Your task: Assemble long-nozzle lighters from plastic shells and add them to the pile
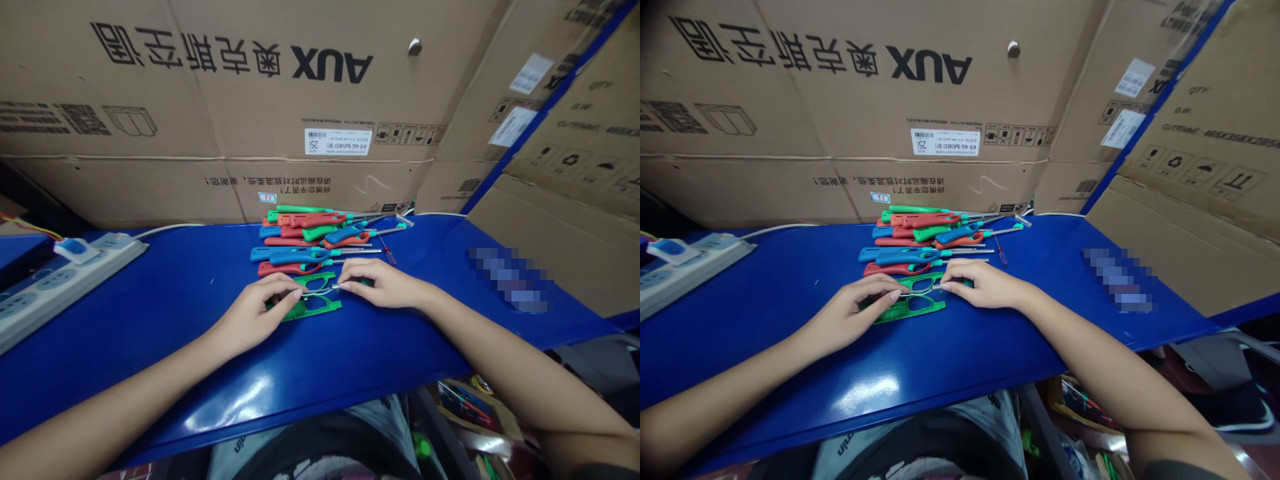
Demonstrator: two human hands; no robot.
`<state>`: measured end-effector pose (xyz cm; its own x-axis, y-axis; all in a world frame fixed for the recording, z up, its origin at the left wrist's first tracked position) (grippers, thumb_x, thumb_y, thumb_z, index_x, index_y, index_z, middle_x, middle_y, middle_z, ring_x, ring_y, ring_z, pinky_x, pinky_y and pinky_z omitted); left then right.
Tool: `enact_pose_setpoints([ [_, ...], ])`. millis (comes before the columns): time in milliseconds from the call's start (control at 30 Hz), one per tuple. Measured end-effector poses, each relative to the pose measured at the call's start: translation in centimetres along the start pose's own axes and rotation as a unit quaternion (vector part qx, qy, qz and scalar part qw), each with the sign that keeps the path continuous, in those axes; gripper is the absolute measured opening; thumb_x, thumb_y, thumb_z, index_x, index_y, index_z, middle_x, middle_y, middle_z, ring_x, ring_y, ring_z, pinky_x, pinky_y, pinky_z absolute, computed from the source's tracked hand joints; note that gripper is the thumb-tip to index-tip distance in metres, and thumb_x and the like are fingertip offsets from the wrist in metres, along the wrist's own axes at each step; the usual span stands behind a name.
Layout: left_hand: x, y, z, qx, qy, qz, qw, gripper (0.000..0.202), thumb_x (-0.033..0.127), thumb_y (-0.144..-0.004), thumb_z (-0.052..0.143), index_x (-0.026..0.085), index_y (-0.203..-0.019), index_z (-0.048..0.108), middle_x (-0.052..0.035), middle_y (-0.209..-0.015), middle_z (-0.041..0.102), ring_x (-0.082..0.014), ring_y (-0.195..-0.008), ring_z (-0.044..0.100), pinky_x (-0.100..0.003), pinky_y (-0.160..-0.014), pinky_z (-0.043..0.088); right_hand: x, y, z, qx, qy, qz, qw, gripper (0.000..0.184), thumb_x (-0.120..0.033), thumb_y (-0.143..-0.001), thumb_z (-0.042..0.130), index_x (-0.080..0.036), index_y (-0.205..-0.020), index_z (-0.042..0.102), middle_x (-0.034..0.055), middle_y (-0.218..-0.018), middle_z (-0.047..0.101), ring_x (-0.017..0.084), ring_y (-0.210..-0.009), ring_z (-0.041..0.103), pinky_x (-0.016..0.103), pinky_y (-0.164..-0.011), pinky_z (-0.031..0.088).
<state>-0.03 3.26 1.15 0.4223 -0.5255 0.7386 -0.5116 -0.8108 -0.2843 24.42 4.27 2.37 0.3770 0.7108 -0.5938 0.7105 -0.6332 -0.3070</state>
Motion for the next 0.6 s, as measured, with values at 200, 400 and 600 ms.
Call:
enact_pose_setpoints([
  [200, -0.05, 0.03, 0.16, 0.003, 0.025, -0.015, 1.000, 0.026, 0.041, -0.096, 0.057, 0.021, -0.095, 0.074, -0.0052, -0.099, 0.071, -0.0199, -0.094, 0.066, -0.031, -0.083, 0.051, -0.47, -0.01, 0.20, 0.005, 0.009, -0.015, 1.000, 0.016, -0.024, -0.100, 0.054, -0.015, -0.100, 0.068, 0.0064, -0.096, 0.065, 0.016, -0.089, 0.061, 0.031, -0.084, 0.050],
  [400, 0.56, -0.03, 0.33, -0.004, 0.023, 0.008, 1.000, 0.015, 0.036, -0.089, 0.068, 0.021, -0.087, 0.071, -0.0018, -0.092, 0.071, -0.0172, -0.086, 0.066, -0.029, -0.081, 0.050, -0.61, -0.15, 0.28, -0.008, 0.020, -0.017, 1.000, 0.016, -0.023, -0.100, 0.054, -0.015, -0.098, 0.067, 0.0062, -0.094, 0.064, 0.015, -0.087, 0.061, 0.030, -0.084, 0.049],
  [600, 0.40, 0.05, -0.02, 0.038, -0.006, 0.041, 0.998, 0.011, 0.032, -0.091, 0.067, 0.022, -0.091, 0.072, -0.0025, -0.094, 0.073, -0.0187, -0.090, 0.067, -0.031, -0.085, 0.051, -0.50, -0.18, 0.30, -0.010, 0.024, -0.015, 1.000, 0.019, -0.025, -0.101, 0.052, -0.015, -0.099, 0.067, 0.0062, -0.094, 0.063, 0.016, -0.087, 0.060, 0.030, -0.083, 0.049],
])
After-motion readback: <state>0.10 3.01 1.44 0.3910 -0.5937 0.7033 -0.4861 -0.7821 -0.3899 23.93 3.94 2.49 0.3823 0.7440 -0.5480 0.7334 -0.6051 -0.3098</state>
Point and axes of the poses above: each hand's wrist, its own y-axis away from the middle knuckle, its own z-axis out of the palm, x = y × z, the point moved 3 cm from there along -y, towards the middle knuckle
